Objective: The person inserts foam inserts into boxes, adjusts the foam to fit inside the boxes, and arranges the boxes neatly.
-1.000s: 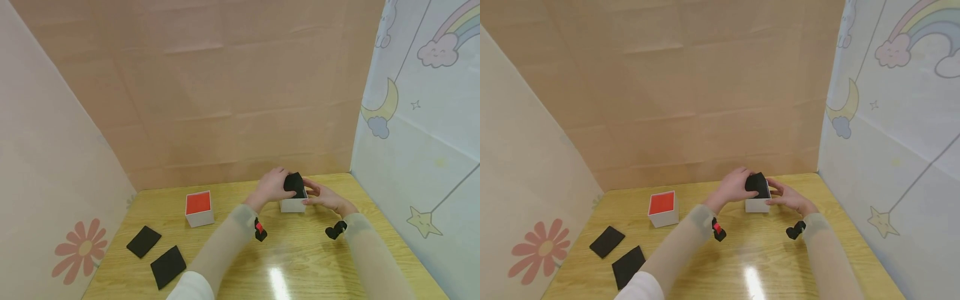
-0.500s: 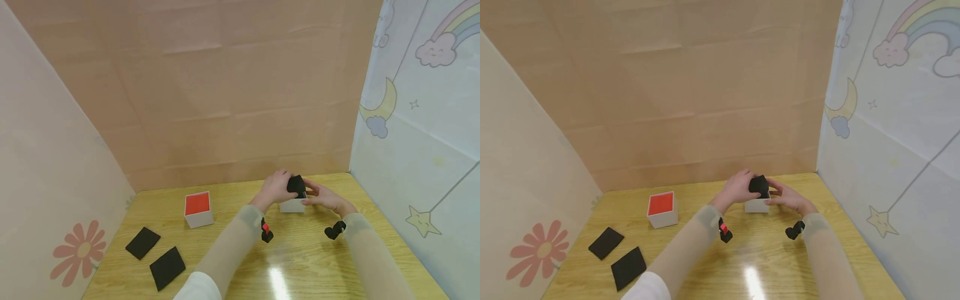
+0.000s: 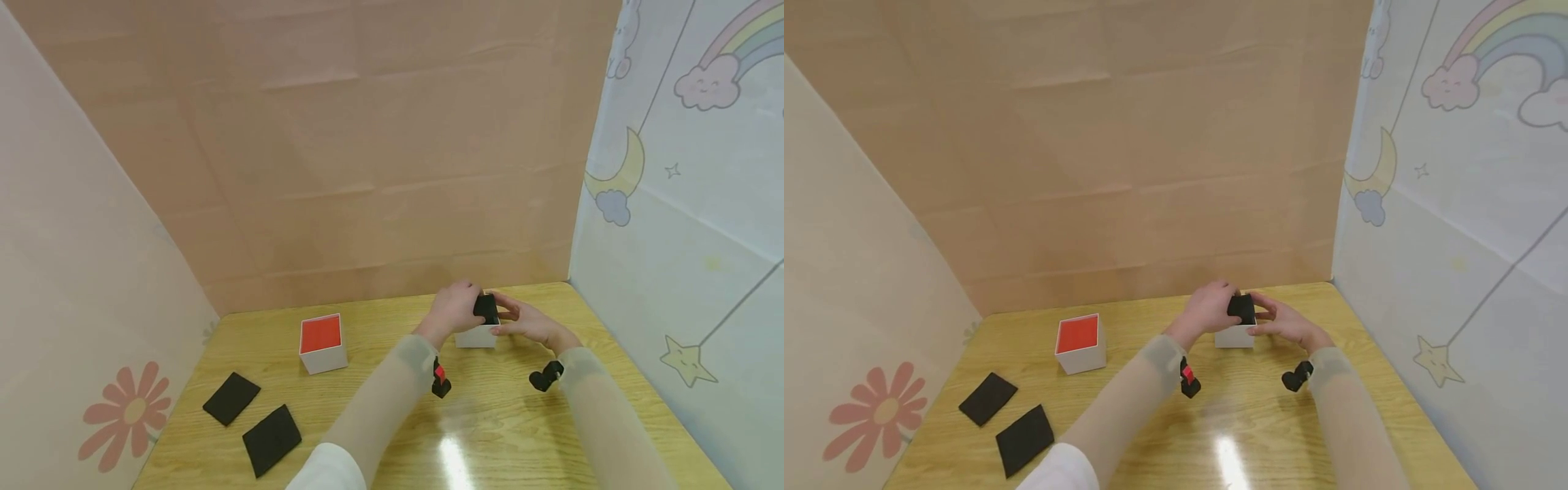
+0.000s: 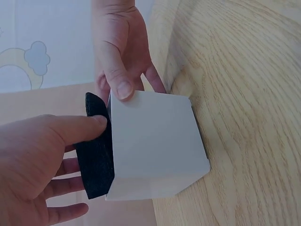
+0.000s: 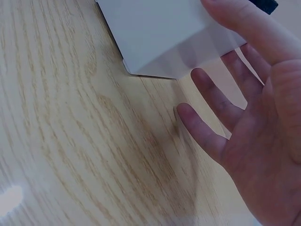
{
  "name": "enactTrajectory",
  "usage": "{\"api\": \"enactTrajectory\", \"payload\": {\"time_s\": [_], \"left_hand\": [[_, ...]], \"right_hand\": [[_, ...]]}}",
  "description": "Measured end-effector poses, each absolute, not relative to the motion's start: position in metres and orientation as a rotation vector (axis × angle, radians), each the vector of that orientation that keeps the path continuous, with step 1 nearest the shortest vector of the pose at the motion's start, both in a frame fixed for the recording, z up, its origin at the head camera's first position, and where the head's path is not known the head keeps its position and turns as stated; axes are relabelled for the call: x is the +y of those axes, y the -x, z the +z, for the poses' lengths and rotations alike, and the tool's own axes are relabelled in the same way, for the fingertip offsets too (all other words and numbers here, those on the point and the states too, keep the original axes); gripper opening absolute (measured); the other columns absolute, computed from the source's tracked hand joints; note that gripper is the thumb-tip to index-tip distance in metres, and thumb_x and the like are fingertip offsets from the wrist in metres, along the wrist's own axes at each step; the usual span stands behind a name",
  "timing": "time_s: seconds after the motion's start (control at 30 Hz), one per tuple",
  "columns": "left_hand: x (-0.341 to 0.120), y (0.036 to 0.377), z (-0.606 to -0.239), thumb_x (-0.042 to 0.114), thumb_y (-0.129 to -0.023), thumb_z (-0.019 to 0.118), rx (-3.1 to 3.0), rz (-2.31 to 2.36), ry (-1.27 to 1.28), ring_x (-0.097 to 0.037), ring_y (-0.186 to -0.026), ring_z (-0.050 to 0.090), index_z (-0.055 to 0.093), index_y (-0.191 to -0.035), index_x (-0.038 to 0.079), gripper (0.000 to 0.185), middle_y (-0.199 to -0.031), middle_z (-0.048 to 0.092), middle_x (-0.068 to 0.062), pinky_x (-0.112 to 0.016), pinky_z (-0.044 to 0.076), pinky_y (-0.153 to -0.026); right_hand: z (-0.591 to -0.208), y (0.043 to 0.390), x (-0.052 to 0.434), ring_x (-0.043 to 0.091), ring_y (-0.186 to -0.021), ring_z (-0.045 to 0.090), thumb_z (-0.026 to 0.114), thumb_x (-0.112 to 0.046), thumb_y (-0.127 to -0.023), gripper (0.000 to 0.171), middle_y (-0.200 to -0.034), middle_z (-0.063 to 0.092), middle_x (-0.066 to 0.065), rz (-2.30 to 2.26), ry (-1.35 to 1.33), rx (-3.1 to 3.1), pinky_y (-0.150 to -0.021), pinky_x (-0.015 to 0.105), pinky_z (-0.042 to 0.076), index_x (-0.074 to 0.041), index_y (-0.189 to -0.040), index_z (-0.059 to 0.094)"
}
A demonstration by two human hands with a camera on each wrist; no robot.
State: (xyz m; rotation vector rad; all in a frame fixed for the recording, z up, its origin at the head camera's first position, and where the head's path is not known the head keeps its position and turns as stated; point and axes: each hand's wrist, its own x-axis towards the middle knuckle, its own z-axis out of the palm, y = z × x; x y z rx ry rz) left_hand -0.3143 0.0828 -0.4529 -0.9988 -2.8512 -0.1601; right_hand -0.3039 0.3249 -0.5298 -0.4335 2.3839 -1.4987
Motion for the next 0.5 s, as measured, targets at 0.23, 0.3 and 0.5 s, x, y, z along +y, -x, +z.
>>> {"api": "enactTrajectory", "payload": {"time_s": [0.23,0.3,0.5], "left_hand": [[0.0897,0.3125,-0.4548,0.048,-0.095,0.081,-2.866,-0.084,0.943,-0.011,-0.109,0.063,0.068,-0.133,0.024,0.047,-0.124,0.066,0.006,-0.035,0.055,-0.093],[0.0904,0.3127,-0.4548,0.047,-0.095,0.081,-2.865,-0.07,0.932,-0.011,-0.108,0.064,0.069,-0.132,0.024,0.045,-0.123,0.066,0.006,-0.035,0.056,-0.093],[0.0928,0.3128,-0.455,0.046,-0.095,0.081,-2.859,-0.016,0.911,-0.011,-0.107,0.064,0.069,-0.133,0.024,0.044,-0.122,0.067,0.007,-0.035,0.055,-0.092]], "right_hand": [[-0.5294,0.3029,0.3261,0.054,-0.153,0.031,0.078,-0.022,-0.1,0.1,-0.176,0.016,0.021,-1.489,0.46,2.41,-0.117,0.073,0.032,-0.009,-0.173,0.011],[-0.5292,0.303,0.3265,0.054,-0.152,0.032,0.079,-0.022,-0.1,0.1,-0.176,0.018,0.02,-1.486,0.458,2.416,-0.117,0.072,0.033,-0.009,-0.173,0.012],[-0.5285,0.3023,0.3278,0.055,-0.152,0.032,0.079,-0.021,-0.099,0.1,-0.176,0.017,0.02,-1.486,0.474,2.418,-0.116,0.07,0.035,-0.01,-0.173,0.013]]}}
